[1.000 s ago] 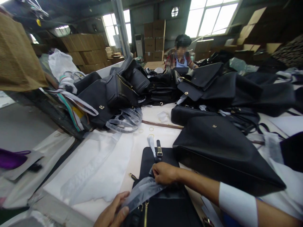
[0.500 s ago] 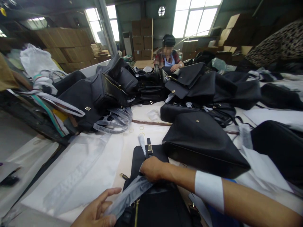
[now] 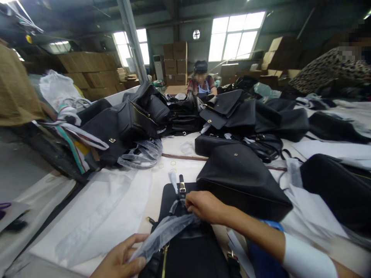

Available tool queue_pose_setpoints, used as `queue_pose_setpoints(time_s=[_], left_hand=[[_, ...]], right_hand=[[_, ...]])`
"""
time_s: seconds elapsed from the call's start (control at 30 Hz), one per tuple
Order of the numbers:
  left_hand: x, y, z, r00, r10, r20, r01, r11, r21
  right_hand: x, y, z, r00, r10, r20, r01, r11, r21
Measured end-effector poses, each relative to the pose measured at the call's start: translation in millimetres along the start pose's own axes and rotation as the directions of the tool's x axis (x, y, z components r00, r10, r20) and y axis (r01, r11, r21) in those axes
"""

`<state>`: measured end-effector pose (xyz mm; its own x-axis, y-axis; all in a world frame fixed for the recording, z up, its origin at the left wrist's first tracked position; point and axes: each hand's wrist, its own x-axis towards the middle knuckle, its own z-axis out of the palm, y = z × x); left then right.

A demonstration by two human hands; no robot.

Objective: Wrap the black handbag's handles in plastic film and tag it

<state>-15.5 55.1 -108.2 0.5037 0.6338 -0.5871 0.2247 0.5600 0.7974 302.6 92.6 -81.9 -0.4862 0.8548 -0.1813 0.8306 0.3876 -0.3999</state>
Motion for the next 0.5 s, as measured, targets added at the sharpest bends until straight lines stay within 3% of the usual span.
queue_pose_setpoints(time_s=[0.27, 0.5], left_hand=[[0, 14, 7.5, 0.999, 0.036, -0.012, -0.034, 0.995, 0.098], [-7, 51, 22.6, 0.994, 0.105, -0.014, -0.1, 0.976, 0.193]], right_hand=[[-10, -15, 15, 0.984, -0.172, 0.04, 0.17, 0.984, 0.048], [-14, -15, 5, 0.991, -0.131, 0.037, 0.131, 0.991, -0.01]])
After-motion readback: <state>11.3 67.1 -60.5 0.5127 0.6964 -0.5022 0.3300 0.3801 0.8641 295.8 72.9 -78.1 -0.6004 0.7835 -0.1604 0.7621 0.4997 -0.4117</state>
